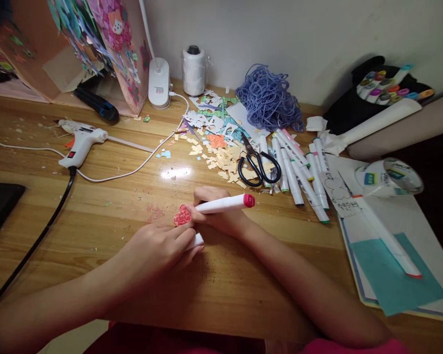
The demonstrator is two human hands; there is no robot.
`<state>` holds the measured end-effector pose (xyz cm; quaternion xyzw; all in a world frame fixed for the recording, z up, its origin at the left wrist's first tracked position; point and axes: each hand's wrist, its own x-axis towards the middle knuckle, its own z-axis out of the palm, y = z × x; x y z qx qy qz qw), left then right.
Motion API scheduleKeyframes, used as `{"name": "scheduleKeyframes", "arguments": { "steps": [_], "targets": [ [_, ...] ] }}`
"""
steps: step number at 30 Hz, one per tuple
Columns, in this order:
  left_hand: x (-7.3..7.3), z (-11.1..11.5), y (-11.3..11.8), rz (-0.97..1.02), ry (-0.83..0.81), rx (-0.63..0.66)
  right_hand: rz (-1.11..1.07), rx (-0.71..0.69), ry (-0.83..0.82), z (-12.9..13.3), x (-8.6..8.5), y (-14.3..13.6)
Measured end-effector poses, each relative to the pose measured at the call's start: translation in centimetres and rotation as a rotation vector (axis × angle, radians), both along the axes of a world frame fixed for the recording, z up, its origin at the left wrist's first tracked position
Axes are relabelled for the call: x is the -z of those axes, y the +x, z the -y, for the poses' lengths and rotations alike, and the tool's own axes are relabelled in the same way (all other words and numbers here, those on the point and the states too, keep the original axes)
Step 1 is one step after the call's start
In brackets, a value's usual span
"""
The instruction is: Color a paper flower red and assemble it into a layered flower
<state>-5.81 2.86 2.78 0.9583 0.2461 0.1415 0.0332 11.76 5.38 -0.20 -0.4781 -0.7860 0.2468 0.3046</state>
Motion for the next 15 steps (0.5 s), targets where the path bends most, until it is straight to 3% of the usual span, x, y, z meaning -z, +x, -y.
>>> {"name": "scheduleKeyframes", "arguments": {
  "steps": [7,11,15],
  "targets": [
    [0.01,0.03,-0.1,0.003,0.036,0.01,-0.017,0.005,-0.02,0.01,0.2,-0.16],
    [-0.1,-0.06,-0.04,-0.011,0.024,0.015,-0.043,-0.016,-0.112,0.0,0.24,-0.04],
    [-0.09,-0.06,0.05,-0.023,0.006,-0.002,-0.034,-0.041,-0.079,-0.43,0.13,0.61]
  ]
}}
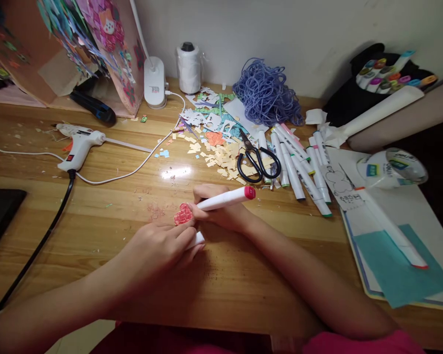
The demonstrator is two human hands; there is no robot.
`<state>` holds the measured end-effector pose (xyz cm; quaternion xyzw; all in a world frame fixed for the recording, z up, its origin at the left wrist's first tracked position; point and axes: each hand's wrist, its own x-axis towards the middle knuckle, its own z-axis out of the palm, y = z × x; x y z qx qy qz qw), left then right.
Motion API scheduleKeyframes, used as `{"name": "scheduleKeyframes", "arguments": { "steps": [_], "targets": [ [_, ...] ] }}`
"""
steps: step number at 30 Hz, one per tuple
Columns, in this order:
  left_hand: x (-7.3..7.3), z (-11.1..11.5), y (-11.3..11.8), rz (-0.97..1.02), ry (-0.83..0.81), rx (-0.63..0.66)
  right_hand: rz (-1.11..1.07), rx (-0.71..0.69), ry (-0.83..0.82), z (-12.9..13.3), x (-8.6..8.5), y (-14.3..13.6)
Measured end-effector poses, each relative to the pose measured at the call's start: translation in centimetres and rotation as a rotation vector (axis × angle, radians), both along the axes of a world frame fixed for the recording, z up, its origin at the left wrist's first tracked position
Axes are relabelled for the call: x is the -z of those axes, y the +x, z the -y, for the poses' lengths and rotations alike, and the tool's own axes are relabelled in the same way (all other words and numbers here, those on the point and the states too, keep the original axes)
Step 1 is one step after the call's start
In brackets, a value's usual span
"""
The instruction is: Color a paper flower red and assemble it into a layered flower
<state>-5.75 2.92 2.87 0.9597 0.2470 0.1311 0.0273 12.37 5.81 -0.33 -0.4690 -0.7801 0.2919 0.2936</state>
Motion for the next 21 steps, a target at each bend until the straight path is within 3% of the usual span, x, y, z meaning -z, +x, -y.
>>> {"name": "scheduleKeyframes", "arguments": {
  "steps": [4,21],
  "targets": [
    [0.14,0.07,-0.08,0.006,-0.003,0.004,0.025,-0.102,0.008,-0.41,-0.29,0.69],
    [-0.01,-0.02,-0.14,0.013,-0.005,0.029,0.02,-0.143,0.055,-0.43,0.0,0.77]
  ]
}}
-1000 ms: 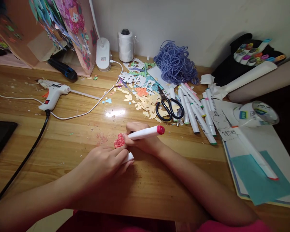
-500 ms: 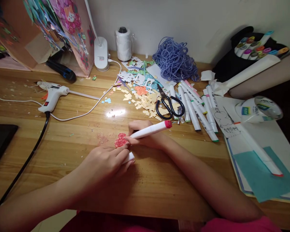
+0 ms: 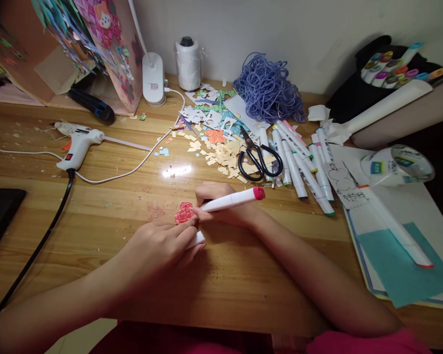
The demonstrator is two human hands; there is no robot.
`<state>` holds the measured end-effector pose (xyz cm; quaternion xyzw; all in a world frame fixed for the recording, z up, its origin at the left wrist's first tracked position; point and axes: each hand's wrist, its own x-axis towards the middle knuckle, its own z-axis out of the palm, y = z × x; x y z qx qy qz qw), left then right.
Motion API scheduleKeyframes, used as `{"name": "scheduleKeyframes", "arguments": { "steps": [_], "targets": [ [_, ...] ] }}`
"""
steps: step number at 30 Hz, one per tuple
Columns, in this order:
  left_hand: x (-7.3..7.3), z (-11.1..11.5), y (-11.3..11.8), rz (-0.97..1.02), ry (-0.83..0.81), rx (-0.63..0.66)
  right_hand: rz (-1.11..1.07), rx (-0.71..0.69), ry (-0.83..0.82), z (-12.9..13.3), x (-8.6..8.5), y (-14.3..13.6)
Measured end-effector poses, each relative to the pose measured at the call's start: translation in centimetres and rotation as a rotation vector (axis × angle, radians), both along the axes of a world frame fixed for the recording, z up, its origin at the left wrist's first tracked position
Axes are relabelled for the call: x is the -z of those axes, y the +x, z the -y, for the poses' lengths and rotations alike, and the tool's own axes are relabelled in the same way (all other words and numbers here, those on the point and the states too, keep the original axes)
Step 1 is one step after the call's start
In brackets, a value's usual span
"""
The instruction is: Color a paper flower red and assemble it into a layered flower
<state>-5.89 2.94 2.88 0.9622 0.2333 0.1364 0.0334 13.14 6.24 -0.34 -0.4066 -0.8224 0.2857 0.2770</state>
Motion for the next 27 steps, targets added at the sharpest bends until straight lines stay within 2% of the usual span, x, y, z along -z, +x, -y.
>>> {"name": "scheduleKeyframes", "arguments": {
  "steps": [4,6,11,15,27],
  "targets": [
    [-0.06,-0.01,-0.02,0.003,0.025,0.01,0.035,0.018,-0.032,0.14,-0.17,-0.34],
    [-0.04,-0.03,-0.01,0.02,0.051,0.011,0.043,0.036,-0.008,0.2,-0.17,-0.41],
    [0.07,-0.07,-0.01,0.018,0.059,0.012,0.006,-0.035,0.085,0.16,0.03,-0.28],
    [0.08,-0.05,-0.03,0.012,0.055,0.004,-0.008,-0.01,0.138,0.08,0.07,-0.17],
    [0.01,-0.01,0.15,0.001,0.041,-0.023,0.002,-0.029,0.08,-0.11,0.58,-0.13]
  ]
}}
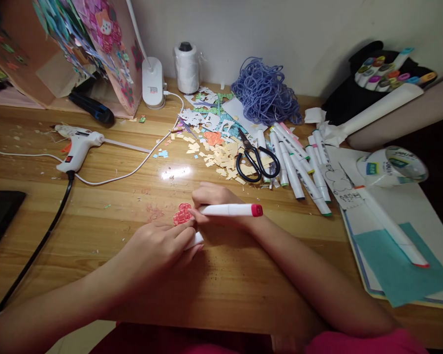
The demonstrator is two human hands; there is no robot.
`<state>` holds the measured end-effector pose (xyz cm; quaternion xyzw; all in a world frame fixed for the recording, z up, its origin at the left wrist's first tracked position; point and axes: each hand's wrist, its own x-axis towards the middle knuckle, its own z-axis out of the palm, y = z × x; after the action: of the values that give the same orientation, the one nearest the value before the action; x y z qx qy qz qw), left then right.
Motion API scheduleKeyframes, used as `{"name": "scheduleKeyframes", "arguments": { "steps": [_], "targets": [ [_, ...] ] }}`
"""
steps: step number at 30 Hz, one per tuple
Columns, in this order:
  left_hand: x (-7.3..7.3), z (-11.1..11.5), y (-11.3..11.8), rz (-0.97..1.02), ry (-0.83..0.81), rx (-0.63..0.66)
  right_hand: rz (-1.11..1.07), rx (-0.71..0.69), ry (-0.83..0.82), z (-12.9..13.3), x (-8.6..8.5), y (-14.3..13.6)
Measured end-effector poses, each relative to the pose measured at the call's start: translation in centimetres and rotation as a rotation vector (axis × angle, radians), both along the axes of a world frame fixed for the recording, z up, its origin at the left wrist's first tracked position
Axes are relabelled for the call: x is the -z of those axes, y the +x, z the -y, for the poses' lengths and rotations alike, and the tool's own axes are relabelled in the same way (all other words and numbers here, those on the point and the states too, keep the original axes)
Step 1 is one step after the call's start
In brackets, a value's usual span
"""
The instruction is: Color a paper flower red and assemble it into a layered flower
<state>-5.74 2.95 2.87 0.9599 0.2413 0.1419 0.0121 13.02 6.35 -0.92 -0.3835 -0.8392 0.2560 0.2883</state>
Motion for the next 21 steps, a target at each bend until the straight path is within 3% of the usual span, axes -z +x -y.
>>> {"name": "scheduleKeyframes", "arguments": {
  "steps": [21],
  "targets": [
    [0.03,0.01,-0.06,0.018,-0.015,0.01,-0.003,0.029,0.023,-0.05,-0.38,0.05]
  ]
}}
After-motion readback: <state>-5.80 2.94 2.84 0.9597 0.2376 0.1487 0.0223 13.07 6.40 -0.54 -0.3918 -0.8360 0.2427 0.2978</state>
